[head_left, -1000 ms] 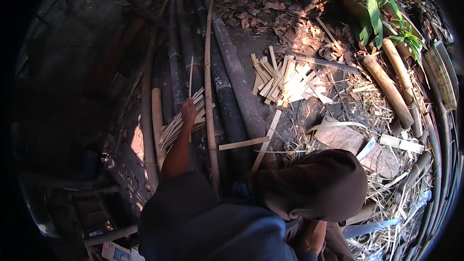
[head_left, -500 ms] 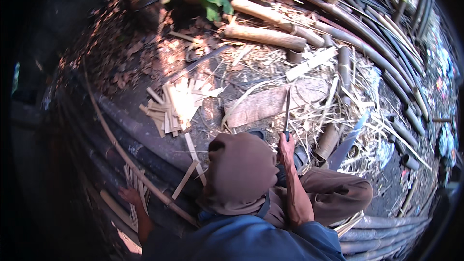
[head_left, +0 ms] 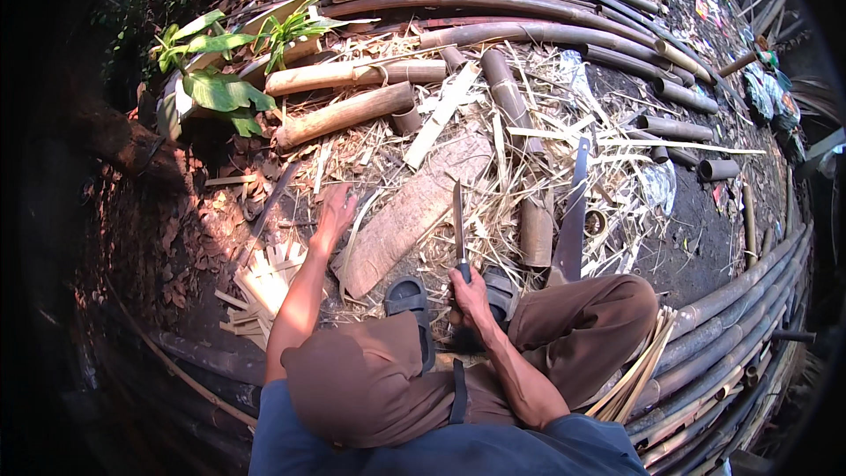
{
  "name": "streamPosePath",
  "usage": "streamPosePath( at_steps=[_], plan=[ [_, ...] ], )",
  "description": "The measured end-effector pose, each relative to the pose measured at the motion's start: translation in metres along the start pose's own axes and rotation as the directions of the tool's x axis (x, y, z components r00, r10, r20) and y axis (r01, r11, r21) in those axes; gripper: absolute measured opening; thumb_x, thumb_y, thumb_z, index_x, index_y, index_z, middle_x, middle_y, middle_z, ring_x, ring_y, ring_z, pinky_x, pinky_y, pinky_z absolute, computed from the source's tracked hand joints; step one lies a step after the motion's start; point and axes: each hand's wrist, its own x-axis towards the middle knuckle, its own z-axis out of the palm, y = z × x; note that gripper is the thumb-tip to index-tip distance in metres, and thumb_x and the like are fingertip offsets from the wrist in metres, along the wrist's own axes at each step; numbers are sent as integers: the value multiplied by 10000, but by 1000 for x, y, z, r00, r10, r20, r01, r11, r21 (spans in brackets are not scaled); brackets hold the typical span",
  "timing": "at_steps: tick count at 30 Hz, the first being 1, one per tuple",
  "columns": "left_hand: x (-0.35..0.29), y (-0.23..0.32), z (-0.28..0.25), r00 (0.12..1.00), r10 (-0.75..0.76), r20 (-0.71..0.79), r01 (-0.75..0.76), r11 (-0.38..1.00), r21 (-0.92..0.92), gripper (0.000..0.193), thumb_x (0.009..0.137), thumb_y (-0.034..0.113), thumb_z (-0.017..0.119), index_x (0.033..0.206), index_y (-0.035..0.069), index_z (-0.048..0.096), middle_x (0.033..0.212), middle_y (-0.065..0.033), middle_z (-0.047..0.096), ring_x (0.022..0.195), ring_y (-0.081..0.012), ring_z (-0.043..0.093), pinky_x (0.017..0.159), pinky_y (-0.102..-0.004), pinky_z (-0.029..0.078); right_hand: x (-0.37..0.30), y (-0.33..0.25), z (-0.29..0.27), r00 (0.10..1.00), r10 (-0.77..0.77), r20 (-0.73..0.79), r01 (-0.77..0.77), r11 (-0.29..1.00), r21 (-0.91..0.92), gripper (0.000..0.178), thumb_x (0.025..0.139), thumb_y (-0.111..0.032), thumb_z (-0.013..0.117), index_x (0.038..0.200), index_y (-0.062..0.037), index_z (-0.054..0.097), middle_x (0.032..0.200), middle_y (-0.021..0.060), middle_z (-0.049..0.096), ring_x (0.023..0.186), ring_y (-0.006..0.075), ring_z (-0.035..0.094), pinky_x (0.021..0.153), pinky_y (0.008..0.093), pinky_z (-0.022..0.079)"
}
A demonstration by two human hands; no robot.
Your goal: The person sits on the ground and uses a machete to split bamboo pieces into thin strips. They repeatedly position bamboo segments, strike them with the machete, and separate the resulting strips, accumulating a pile of split bamboo on the ground.
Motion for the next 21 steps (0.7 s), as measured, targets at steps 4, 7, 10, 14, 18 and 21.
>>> streamPosePath(
  at_steps=[4, 7, 10, 14, 18, 21],
  plan=[
    [94, 20, 81, 982, 186, -33, -187, 982, -31, 321, 880, 144, 569, 1150, -31, 552, 1072, -268, 557, 996, -405, 551, 898, -479, 452, 5, 28, 10, 999, 16, 47, -13, 997, -73, 224, 938, -253, 615, 920, -64, 495, 636, 4, 505, 528, 107, 516, 462, 279, 472],
    [137, 53, 134, 998, 54, 25, -55, 997, 52, 325, 824, 89, 631, 1096, -46, 516, 1096, -282, 566, 1004, -420, 556, 867, -488, 466, 3, 37, 12, 997, 71, 19, -71, 997, 22, 202, 947, -233, 616, 928, -82, 484, 653, 2, 510, 531, 104, 516, 477, 280, 474],
    [159, 56, 173, 995, -97, -19, 98, 993, 64, 307, 821, 61, 616, 1083, -40, 491, 1046, -288, 586, 941, -430, 589, 809, -499, 487, 8, 54, 14, 996, 86, -19, -86, 996, -29, 190, 948, -213, 617, 927, -80, 483, 651, -2, 509, 536, 101, 517, 485, 276, 472],
    [172, 48, 181, 975, -199, 103, 205, 978, -45, 189, 808, 28, 553, 973, -63, 531, 868, -306, 599, 850, -426, 617, 751, -481, 498, 11, 62, 13, 999, 35, -37, -39, 993, -112, 241, 926, -254, 631, 887, -65, 487, 602, 5, 504, 499, 114, 531, 474, 288, 453],
    [179, 37, 154, 983, 126, -135, -122, 992, 36, 126, 799, 14, 496, 898, -49, 540, 823, -300, 588, 771, -451, 592, 668, -477, 486, 13, 65, 17, 999, 51, -16, -52, 992, -115, 242, 922, -270, 622, 894, -63, 499, 607, 14, 525, 510, 111, 536, 485, 294, 444],
    [178, 67, 113, 911, -279, 302, 365, 888, -279, 188, 884, 128, 550, 993, -24, 568, 914, -178, 667, 852, -305, 659, 742, -396, 513, 18, 71, 15, 999, 28, -27, -31, 988, -149, 237, 907, -232, 629, 958, -42, 496, 665, 23, 535, 524, 117, 532, 500, 297, 480]
  ],
)
